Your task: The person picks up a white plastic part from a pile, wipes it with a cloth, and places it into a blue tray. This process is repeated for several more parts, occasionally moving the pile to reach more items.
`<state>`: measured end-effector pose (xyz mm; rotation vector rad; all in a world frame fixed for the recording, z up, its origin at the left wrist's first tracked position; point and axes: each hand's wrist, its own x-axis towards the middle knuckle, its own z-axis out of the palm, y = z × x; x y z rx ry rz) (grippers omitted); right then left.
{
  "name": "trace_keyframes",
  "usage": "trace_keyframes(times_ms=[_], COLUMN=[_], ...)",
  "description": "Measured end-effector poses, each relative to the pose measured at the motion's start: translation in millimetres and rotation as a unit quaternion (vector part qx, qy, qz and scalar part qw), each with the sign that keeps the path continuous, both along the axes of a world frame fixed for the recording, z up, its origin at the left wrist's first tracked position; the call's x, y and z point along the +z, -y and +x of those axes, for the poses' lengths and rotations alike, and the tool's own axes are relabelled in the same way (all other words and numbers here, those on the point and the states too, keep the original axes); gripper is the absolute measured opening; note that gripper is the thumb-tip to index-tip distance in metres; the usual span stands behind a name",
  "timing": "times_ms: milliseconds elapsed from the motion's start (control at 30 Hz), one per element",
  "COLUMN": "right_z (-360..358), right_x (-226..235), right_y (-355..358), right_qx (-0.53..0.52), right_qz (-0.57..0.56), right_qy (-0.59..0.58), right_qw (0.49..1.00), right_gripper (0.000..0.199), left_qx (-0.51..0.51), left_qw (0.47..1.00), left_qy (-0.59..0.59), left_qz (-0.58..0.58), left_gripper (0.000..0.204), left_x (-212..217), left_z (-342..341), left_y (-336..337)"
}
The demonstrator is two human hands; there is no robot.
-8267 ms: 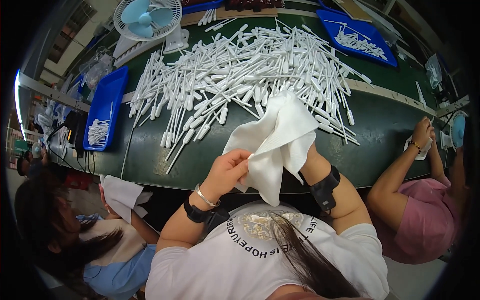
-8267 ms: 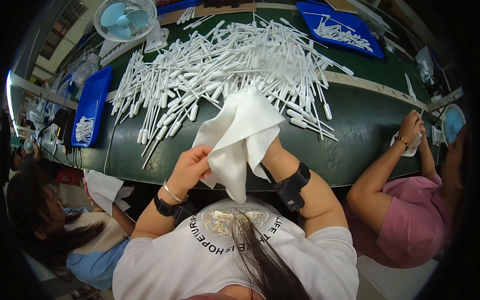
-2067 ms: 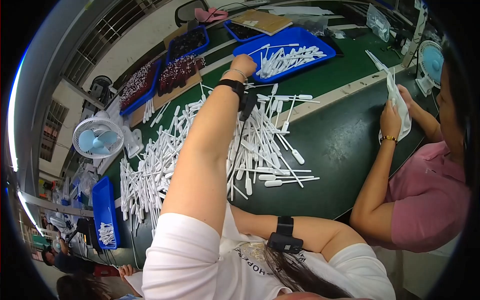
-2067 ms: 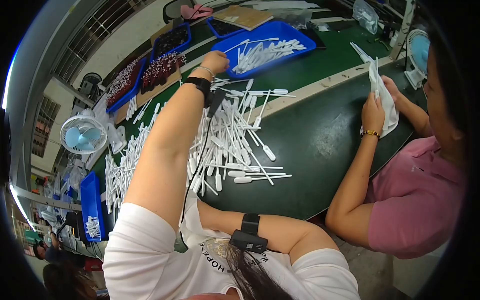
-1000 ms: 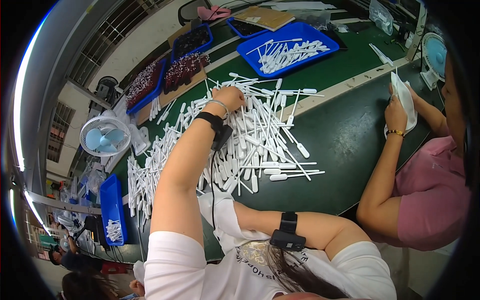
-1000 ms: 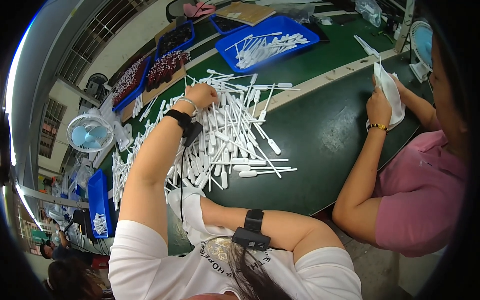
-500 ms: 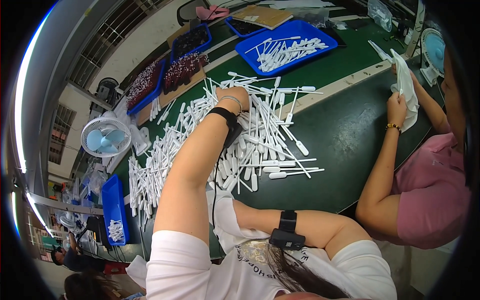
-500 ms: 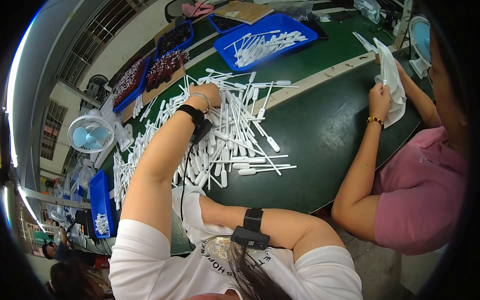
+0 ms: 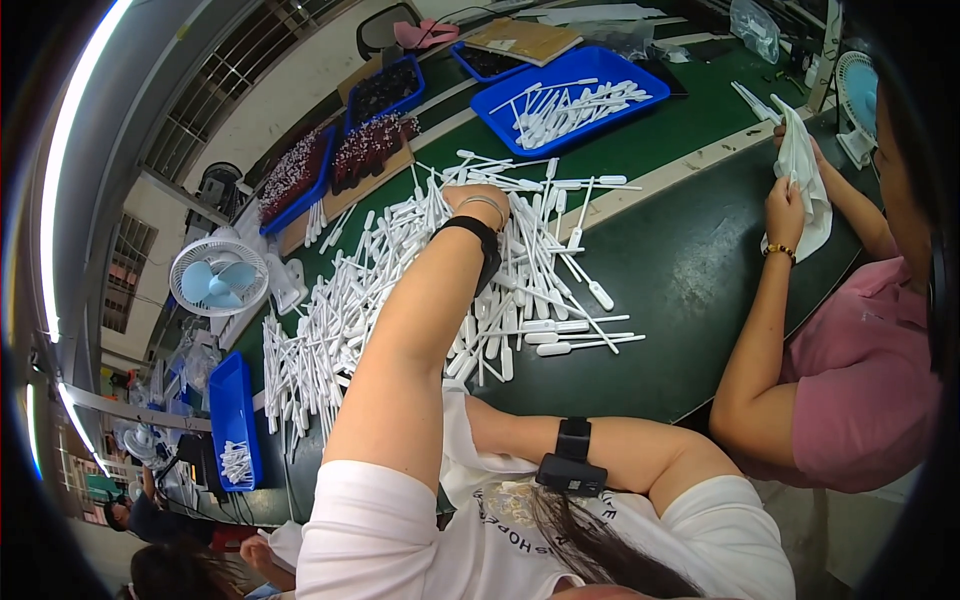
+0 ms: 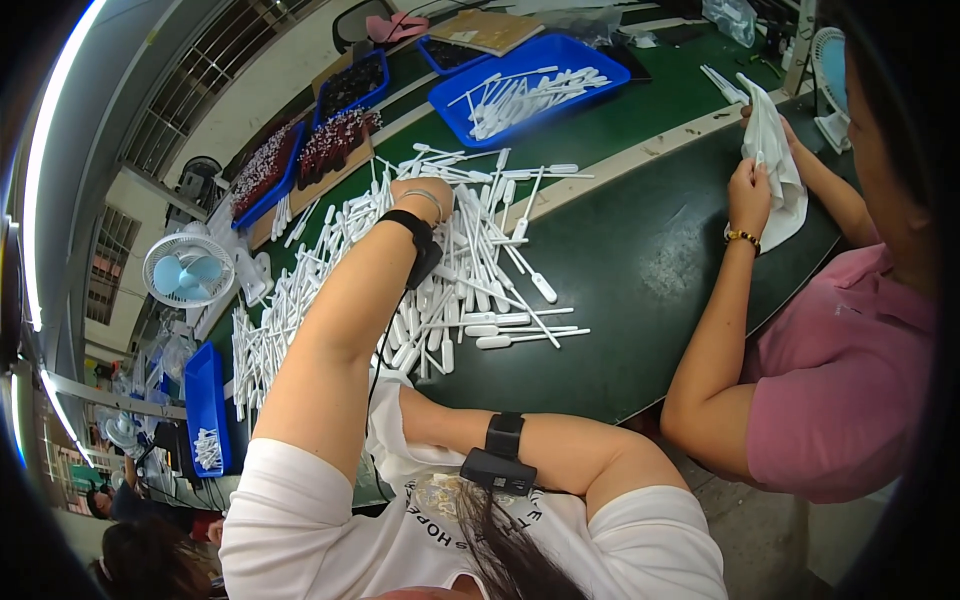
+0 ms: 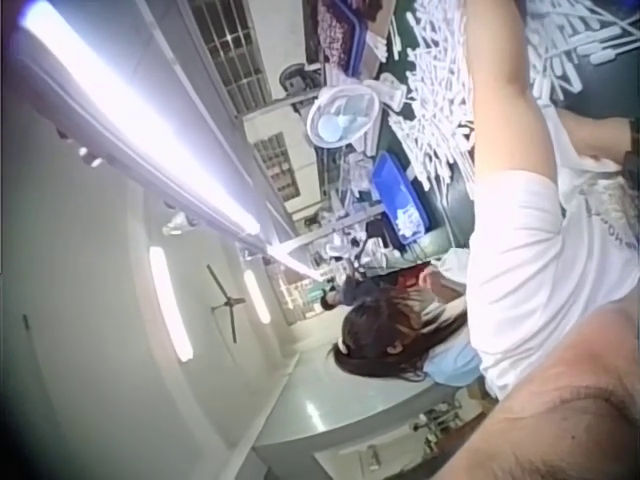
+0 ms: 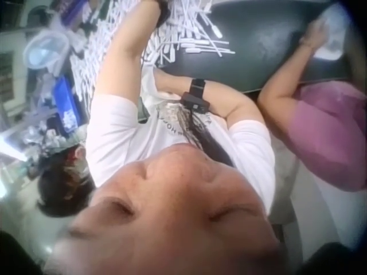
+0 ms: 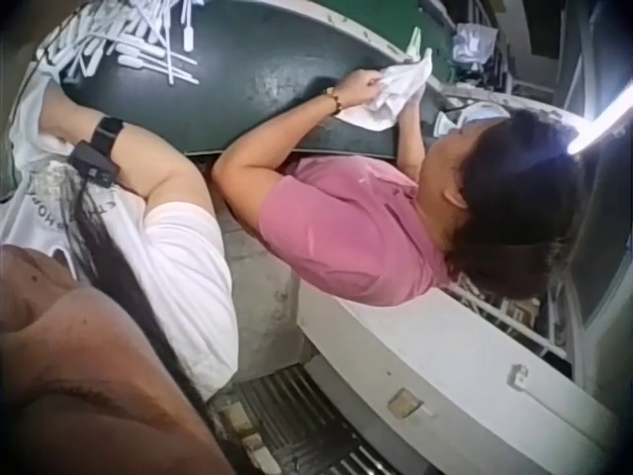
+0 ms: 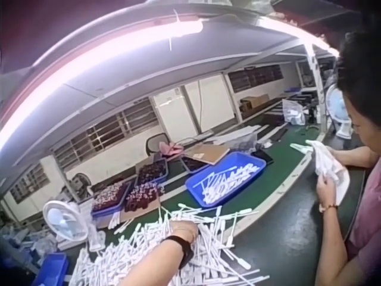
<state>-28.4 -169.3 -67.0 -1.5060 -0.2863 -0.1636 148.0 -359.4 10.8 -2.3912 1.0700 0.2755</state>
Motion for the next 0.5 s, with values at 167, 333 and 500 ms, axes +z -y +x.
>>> trace_keyframes(times_ms=[167, 333, 500], right_z=[1.8, 7.5, -3.4], right_x=[-4.7, -2.3, 32.5], right_y=[0.3, -6.1, 0.1], right_qx=[-0.010, 0.063, 0.033], right_qz=[-0.055, 0.085, 0.120], right_qy=[0.032, 0.010, -0.148], right_qw=[0.998, 0.994, 0.981], right_gripper=[0.019, 0.018, 0.020], left_qx=[0.061, 0.069, 0.003], left_qw=[0.993, 0.965, 0.856], left_qy=[-0.065, -0.154, -0.195], left_qz=[-0.082, -0.200, -0.479], left_gripper=[0.025, 0.029, 0.025], left_x=[-0.3, 11.7, 32.8], left_z=[12.1, 53.0, 66.4], left_y=[-4.2, -15.9, -60.3])
